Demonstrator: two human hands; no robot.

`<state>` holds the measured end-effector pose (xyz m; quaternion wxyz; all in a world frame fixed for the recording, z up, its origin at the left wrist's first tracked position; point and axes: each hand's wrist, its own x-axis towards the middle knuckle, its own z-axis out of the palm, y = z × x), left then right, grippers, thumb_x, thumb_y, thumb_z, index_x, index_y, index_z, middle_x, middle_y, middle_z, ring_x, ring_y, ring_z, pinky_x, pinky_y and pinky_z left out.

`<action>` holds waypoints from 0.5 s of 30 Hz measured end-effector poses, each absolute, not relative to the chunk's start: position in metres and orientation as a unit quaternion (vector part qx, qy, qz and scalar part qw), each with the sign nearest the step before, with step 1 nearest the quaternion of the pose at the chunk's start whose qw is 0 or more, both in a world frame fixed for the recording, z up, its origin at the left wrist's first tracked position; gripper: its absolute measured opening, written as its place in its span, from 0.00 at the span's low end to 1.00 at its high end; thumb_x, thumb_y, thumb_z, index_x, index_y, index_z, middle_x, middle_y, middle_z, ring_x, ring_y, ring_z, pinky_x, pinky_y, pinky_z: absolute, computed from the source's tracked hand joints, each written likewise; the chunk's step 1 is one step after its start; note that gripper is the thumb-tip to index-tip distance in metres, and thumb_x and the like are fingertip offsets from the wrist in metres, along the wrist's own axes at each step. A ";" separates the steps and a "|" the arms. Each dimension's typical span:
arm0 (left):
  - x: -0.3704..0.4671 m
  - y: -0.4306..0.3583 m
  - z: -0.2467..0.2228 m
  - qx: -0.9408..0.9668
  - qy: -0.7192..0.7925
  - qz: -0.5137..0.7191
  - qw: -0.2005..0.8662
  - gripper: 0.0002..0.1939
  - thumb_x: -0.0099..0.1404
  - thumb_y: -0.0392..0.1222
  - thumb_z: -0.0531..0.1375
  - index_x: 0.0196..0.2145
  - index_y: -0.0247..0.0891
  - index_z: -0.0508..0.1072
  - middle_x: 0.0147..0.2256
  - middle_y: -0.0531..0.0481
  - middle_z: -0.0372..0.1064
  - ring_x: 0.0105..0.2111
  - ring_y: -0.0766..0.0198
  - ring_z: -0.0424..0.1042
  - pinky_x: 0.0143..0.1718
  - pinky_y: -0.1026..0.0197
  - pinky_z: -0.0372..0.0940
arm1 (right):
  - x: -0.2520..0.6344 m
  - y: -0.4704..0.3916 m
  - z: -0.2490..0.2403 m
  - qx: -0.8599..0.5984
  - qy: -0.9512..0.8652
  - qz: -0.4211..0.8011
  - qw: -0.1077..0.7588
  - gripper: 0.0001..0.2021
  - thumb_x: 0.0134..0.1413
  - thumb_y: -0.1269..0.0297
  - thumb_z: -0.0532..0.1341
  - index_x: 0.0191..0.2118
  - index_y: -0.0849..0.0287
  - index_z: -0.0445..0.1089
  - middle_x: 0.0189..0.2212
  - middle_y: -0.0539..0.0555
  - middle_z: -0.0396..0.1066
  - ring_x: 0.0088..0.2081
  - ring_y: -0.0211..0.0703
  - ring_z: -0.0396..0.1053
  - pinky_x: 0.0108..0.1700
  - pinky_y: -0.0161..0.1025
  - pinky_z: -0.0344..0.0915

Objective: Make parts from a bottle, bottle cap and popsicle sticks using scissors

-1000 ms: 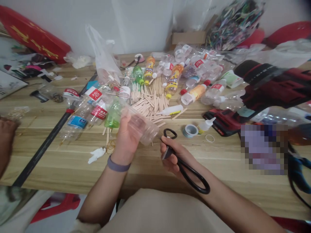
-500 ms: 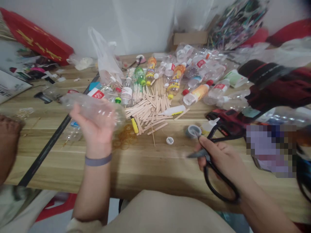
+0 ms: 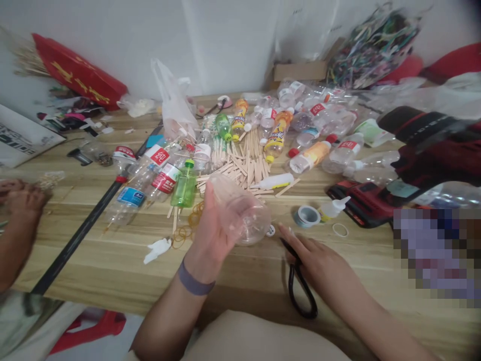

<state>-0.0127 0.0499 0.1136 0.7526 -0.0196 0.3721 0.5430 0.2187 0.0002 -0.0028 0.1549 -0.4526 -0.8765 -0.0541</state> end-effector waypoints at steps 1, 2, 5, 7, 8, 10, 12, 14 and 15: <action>-0.011 0.050 0.114 -0.023 0.371 0.543 0.753 0.32 0.74 0.62 0.41 0.37 0.32 0.72 0.28 0.43 0.74 0.25 0.62 0.76 0.29 0.62 0.75 | 0.218 0.000 -0.006 -0.457 -0.877 -0.032 0.148 0.31 0.62 0.77 0.49 0.70 0.60 0.48 0.42 0.58 0.74 0.35 0.48 0.73 0.34 0.42 0.71; -0.010 0.050 0.115 -0.027 0.372 0.542 0.753 0.32 0.74 0.62 0.42 0.37 0.32 0.72 0.28 0.43 0.74 0.25 0.62 0.75 0.29 0.63 0.75 | 0.217 0.000 -0.007 -0.459 -0.877 -0.015 0.141 0.33 0.60 0.77 0.49 0.71 0.59 0.47 0.43 0.58 0.74 0.37 0.48 0.74 0.36 0.43 0.72; -0.007 0.050 0.116 -0.037 0.371 0.536 0.758 0.31 0.73 0.62 0.44 0.37 0.31 0.72 0.28 0.42 0.74 0.26 0.61 0.75 0.28 0.63 0.74 | 0.219 -0.003 0.000 -0.452 -0.884 -0.005 0.119 0.38 0.55 0.79 0.50 0.71 0.55 0.47 0.44 0.57 0.73 0.41 0.52 0.73 0.41 0.49 0.72; -0.006 0.051 0.115 -0.046 0.366 0.529 0.765 0.32 0.73 0.62 0.44 0.39 0.30 0.72 0.28 0.41 0.74 0.26 0.60 0.75 0.28 0.62 0.73 | 0.228 -0.005 0.011 -0.441 -0.889 0.003 0.120 0.36 0.56 0.75 0.51 0.71 0.53 0.50 0.45 0.57 0.73 0.43 0.53 0.73 0.43 0.51 0.72; -0.006 0.051 0.115 -0.051 0.365 0.525 0.767 0.32 0.73 0.62 0.44 0.41 0.29 0.72 0.28 0.41 0.74 0.26 0.59 0.75 0.28 0.61 0.73 | 0.234 -0.005 0.018 -0.442 -0.887 0.020 0.132 0.34 0.58 0.72 0.53 0.70 0.51 0.53 0.47 0.57 0.73 0.45 0.53 0.73 0.45 0.51 0.72; -0.006 0.052 0.112 -0.064 0.376 0.529 0.758 0.32 0.73 0.62 0.44 0.43 0.29 0.72 0.29 0.41 0.74 0.26 0.59 0.75 0.28 0.61 0.73 | 0.251 -0.005 0.033 -0.486 -0.852 0.079 0.177 0.27 0.62 0.61 0.56 0.67 0.50 0.60 0.50 0.58 0.73 0.45 0.53 0.74 0.44 0.49 0.72; -0.008 0.053 0.106 -0.068 0.399 0.531 0.745 0.30 0.73 0.61 0.44 0.43 0.31 0.72 0.30 0.42 0.74 0.27 0.59 0.75 0.27 0.61 0.72 | 0.272 -0.003 0.048 -0.610 -0.740 0.130 0.251 0.24 0.59 0.50 0.61 0.59 0.50 0.69 0.47 0.59 0.75 0.38 0.52 0.74 0.38 0.46 0.71; -0.010 0.053 0.099 -0.049 0.410 0.514 0.752 0.30 0.74 0.61 0.44 0.42 0.32 0.73 0.30 0.42 0.74 0.26 0.60 0.75 0.24 0.62 0.71 | 0.291 0.004 0.060 -0.736 -0.563 0.163 0.339 0.25 0.52 0.47 0.65 0.52 0.55 0.74 0.43 0.61 0.76 0.36 0.52 0.74 0.35 0.45 0.69; -0.011 0.054 0.095 -0.022 0.401 0.503 0.765 0.30 0.74 0.60 0.43 0.41 0.32 0.73 0.29 0.42 0.74 0.26 0.61 0.75 0.24 0.62 0.71 | 0.299 0.009 0.064 -0.770 -0.482 0.175 0.379 0.26 0.51 0.48 0.66 0.52 0.57 0.73 0.43 0.63 0.75 0.38 0.53 0.74 0.37 0.45 0.69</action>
